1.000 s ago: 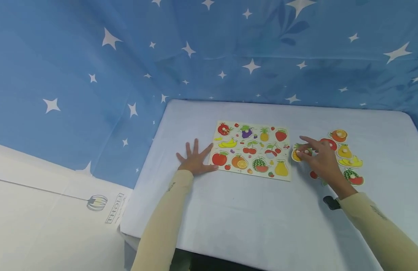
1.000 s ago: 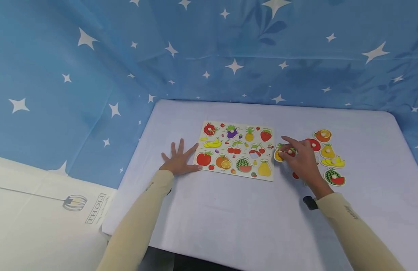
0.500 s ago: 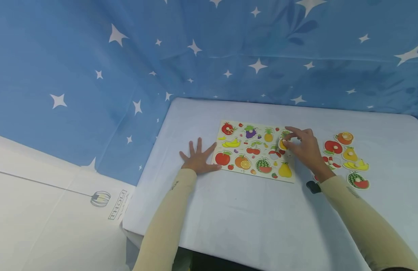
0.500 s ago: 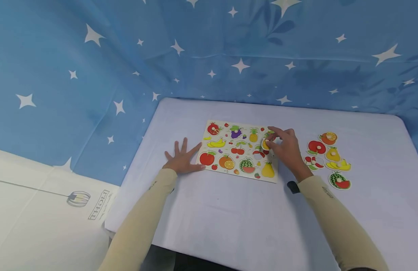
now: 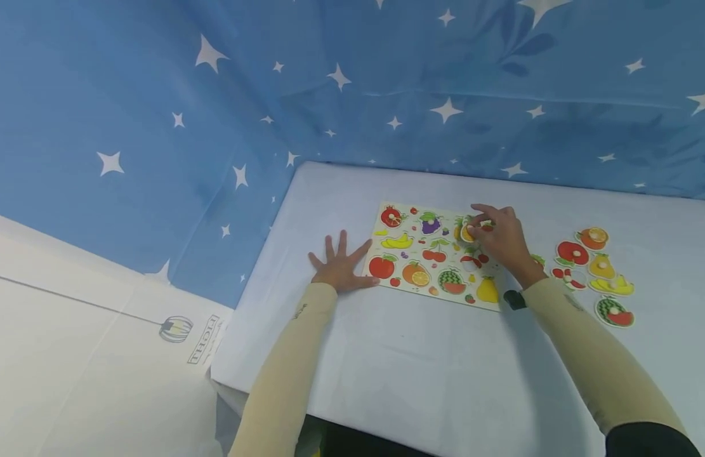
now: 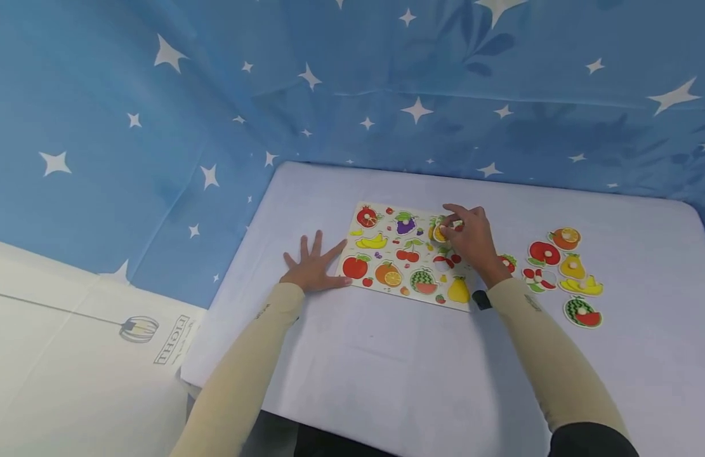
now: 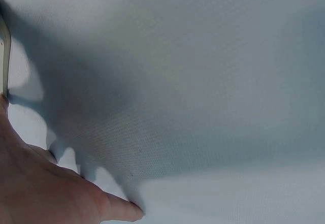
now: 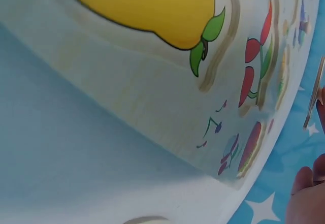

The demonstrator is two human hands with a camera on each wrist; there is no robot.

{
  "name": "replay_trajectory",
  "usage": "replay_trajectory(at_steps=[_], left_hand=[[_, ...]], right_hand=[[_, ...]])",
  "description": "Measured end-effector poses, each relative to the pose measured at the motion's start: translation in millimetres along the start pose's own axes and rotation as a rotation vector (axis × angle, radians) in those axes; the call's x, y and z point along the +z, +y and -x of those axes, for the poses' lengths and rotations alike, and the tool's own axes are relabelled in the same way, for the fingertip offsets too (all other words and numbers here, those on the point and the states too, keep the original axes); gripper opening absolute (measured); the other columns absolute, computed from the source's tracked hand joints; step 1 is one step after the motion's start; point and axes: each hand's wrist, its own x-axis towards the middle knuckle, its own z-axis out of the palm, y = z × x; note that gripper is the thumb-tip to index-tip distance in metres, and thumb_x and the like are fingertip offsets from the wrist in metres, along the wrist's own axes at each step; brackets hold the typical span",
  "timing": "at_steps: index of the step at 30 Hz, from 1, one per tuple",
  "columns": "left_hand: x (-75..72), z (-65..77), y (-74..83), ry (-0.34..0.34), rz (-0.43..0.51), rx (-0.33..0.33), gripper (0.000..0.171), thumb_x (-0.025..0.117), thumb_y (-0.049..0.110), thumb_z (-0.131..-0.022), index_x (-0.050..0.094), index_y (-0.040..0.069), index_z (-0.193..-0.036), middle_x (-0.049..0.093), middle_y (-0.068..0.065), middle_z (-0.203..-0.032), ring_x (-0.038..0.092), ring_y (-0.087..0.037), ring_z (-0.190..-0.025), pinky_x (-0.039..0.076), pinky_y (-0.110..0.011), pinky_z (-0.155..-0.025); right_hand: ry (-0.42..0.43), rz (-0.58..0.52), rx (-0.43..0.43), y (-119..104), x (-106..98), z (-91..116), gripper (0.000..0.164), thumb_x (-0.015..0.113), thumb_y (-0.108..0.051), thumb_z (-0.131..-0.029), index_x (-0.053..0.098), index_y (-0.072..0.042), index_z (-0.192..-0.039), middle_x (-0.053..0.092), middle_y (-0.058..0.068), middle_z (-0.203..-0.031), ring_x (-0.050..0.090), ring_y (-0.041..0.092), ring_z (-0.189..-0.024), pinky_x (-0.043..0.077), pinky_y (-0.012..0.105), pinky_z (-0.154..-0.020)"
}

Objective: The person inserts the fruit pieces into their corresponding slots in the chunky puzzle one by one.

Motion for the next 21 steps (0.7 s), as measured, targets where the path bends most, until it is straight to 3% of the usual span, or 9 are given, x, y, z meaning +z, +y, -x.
replay_trajectory(at_steps=[7, 16, 21], left_hand=[[0.1, -3.1, 1.2, -0.012, 0.0, 0.005, 0.1, 0.073, 0.068, -0.091, 0.017, 0.045, -0.171, -0.012, -0.013, -0.179, -0.014, -0.047, -0.161, 0.004, -0.083, -0.116], [-0.3, -3.3, -1.0, -0.01, -0.007, 0.0, 0.099, 0.072, 0.067, -0.092, 0.017, 0.045, -0.171, -0.012, -0.012, -0.179, -0.013, -0.046, -0.161, 0.004, -0.082, -0.117], [-1.4, -1.6, -2.4, -0.006, -0.017, 0.003, 0.099, 0.071, 0.068, -0.092, 0.017, 0.045, -0.171, -0.012, -0.013, -0.179, -0.012, -0.047, -0.161, 0.006, -0.083, -0.117]], right_hand=[[-0.054, -0.012, 0.024, 3.8, 5.0, -9.0, 0.052, 0.07, -0.008, -0.105, 0.055, 0.0, -0.154, 0.064, 0.024, -0.12, 0.049, 0.038, -0.106, 0.048, 0.051, -0.086], [-0.063, -0.01, -0.047, 5.2, 15.5, -16.6, 0.047, 0.071, -0.004, -0.103, 0.059, 0.007, -0.147, 0.072, 0.026, -0.112, 0.041, 0.035, -0.098, 0.038, 0.049, -0.082], [-0.077, -0.004, -0.042, 6.7, 19.8, -21.3, 0.047, 0.071, -0.003, -0.102, 0.059, 0.008, -0.147, 0.073, 0.028, -0.111, 0.038, 0.034, -0.094, 0.036, 0.047, -0.081]])
